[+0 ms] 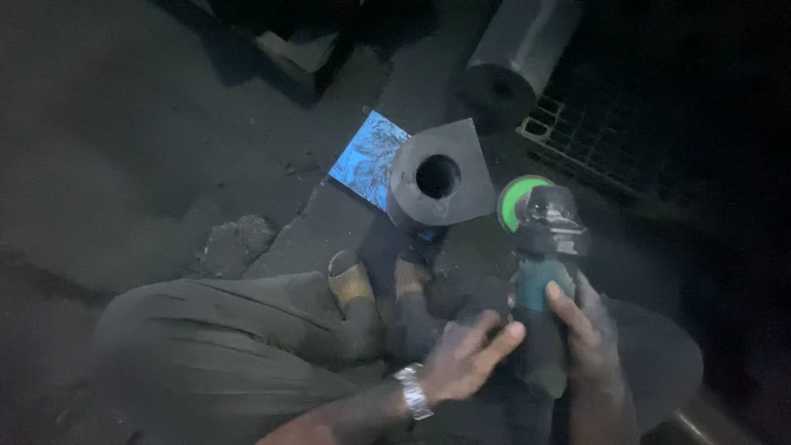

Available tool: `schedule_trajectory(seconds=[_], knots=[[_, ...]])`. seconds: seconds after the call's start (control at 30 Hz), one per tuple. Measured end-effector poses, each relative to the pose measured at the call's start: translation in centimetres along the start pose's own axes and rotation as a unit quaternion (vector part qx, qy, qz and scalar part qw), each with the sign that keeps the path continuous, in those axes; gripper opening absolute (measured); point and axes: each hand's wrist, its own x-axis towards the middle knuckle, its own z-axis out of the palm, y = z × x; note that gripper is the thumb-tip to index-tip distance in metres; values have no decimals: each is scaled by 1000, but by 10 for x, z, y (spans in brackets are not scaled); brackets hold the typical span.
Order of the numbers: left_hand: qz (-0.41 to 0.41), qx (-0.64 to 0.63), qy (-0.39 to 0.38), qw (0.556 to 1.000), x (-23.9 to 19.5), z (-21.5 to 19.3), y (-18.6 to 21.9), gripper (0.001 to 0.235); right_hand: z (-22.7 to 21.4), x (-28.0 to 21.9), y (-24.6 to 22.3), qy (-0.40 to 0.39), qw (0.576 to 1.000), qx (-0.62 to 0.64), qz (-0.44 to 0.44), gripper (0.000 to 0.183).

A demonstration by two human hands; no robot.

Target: Grind edges of foam or rubber industrial components using an angle grinder.

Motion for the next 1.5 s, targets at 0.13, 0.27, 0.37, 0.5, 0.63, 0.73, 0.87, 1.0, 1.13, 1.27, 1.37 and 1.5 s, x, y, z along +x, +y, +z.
schedule_trajectory(seconds=[0.13, 0.27, 0.37, 0.5, 0.63, 0.73, 0.87, 1.0, 1.13, 1.27, 1.37, 1.5], knots=[[91, -250, -4, 964, 14, 30, -1, 77, -1, 6, 2, -33, 999, 27, -30, 57], [39, -265, 21, 963, 17, 34, -2, 79, 4, 6, 0, -11, 1000, 3, -2, 59], [58, -282, 2, 958, 19, 43, -20, 82, 14, 10, 5, 20, 999, -15, 45, 60], [4, -241, 55, 969, 23, 65, -51, 90, 30, 9, 2, -23, 997, -64, 44, 65], [97, -355, 94, 925, 12, 52, -35, 84, 40, 9, -8, -40, 994, -83, 52, 66], [-25, -411, 0, 911, 13, 47, -31, 79, 25, 11, 4, 5, 994, -64, 88, 68], [3, -299, 8, 954, 7, 39, -20, 77, 27, 9, 13, -5, 999, -24, 36, 73], [120, -491, 62, 861, 15, 68, -55, 74, 39, 20, 17, 12, 971, -198, 133, 78], [97, -383, 142, 907, 12, 51, -42, 79, 43, 18, 5, -11, 984, -159, 81, 79], [64, -364, 21, 929, 15, 27, -14, 84, 39, 18, -8, 18, 996, -81, 44, 68], [54, -402, 7, 914, 16, 33, -19, 85, 49, 19, -16, -33, 998, -42, 30, 63], [73, -446, 50, 891, 13, 37, -23, 91, 54, 18, -19, -63, 992, -105, 24, 58]])
